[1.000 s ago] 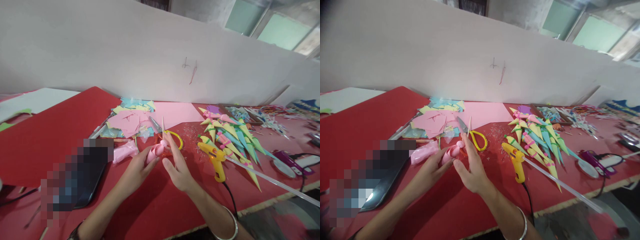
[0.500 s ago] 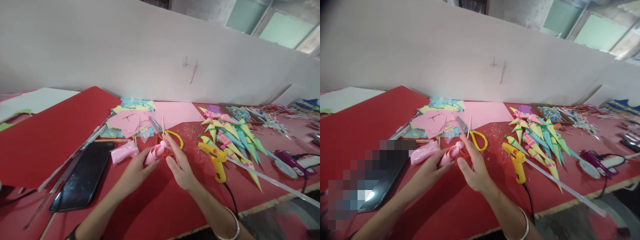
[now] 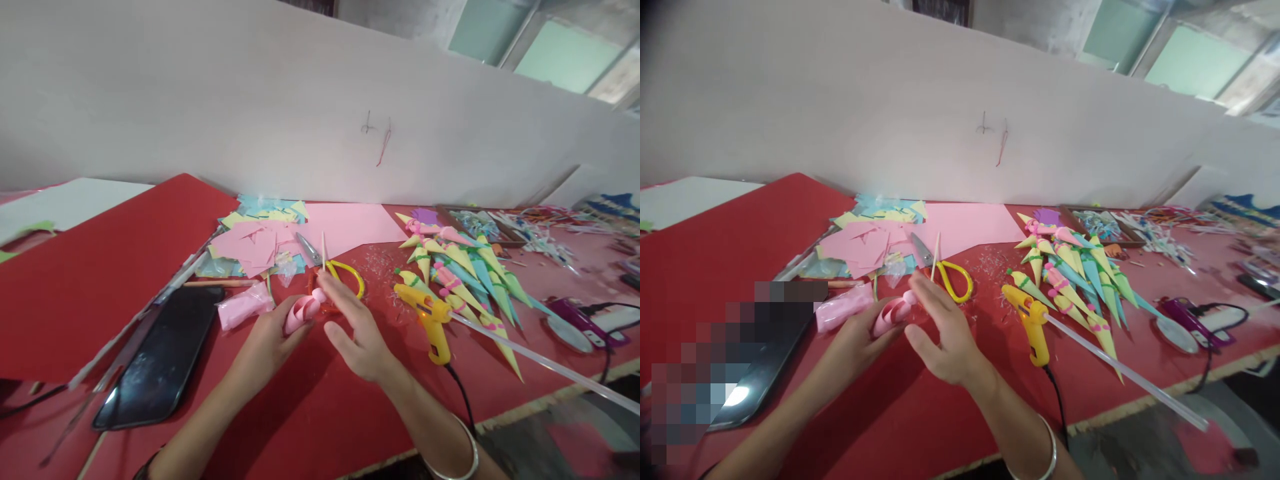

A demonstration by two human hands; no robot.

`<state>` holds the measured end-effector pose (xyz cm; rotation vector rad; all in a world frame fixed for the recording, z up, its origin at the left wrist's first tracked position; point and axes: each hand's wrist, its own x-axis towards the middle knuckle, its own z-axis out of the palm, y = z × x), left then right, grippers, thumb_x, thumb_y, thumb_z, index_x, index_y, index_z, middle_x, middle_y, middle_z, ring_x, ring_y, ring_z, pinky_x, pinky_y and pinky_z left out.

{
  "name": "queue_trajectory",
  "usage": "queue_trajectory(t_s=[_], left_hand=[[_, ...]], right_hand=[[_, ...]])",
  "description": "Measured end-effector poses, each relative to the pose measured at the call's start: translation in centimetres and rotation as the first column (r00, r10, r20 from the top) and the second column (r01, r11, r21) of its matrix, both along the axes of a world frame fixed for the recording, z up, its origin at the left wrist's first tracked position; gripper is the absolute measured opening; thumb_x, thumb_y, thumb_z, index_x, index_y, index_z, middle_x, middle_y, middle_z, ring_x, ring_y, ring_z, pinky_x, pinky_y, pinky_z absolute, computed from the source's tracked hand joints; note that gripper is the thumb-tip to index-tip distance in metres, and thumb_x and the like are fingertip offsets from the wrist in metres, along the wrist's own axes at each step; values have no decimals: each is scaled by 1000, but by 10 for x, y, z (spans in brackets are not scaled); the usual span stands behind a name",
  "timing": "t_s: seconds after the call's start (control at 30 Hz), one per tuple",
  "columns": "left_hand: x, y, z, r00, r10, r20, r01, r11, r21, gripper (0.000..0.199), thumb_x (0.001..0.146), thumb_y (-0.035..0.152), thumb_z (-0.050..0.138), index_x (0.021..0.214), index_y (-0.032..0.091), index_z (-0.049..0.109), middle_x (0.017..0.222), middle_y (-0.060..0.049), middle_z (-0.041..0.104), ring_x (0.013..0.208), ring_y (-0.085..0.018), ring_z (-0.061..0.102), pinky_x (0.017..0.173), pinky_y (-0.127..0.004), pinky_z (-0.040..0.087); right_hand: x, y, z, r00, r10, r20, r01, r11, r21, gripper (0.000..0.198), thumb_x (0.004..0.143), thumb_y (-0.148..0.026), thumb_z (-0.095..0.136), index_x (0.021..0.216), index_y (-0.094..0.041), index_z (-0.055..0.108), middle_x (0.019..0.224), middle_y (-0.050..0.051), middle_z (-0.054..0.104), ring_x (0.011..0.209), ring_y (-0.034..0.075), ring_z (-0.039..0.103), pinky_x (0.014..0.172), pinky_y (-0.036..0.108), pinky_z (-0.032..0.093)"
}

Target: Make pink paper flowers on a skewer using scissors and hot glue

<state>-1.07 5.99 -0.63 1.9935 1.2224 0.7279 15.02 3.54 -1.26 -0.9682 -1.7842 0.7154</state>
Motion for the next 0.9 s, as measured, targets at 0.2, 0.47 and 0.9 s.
queue_trajectory(t_s=[0.2, 0.47, 0.9], left_hand=[[1, 0, -1, 1000, 0, -5, 0, 1000, 0, 22, 80, 31, 44, 95, 18, 52, 74, 1, 62, 67, -16, 57, 59, -23, 44], [0, 1, -1, 996, 90, -7, -89, 988, 126, 15, 75, 28, 50, 86, 18, 49, 75, 1, 58, 67, -15, 55, 61, -26, 45], [-2, 0, -16, 988, -80, -129, 120, 932, 342, 56, 80, 17, 45, 130, 25, 22, 118, -9, 45, 105, -21, 50, 83, -35, 47]], right_hand=[[-1, -2, 1, 1000, 12, 19, -12, 1000, 19, 63, 82, -26, 46, 137, -29, 16, 142, 0, 26, 130, 21, 25, 106, 43, 22], [-1, -4, 3, 998, 53, 23, -54, 998, 36, 64, 81, -30, 48, 137, -31, 16, 143, -1, 24, 131, 22, 21, 107, 44, 20], [-13, -1, -4, 900, -64, -431, -53, 965, -256, 52, 70, -18, 63, 117, -28, 43, 98, 1, 57, 92, 16, 56, 88, 36, 43]])
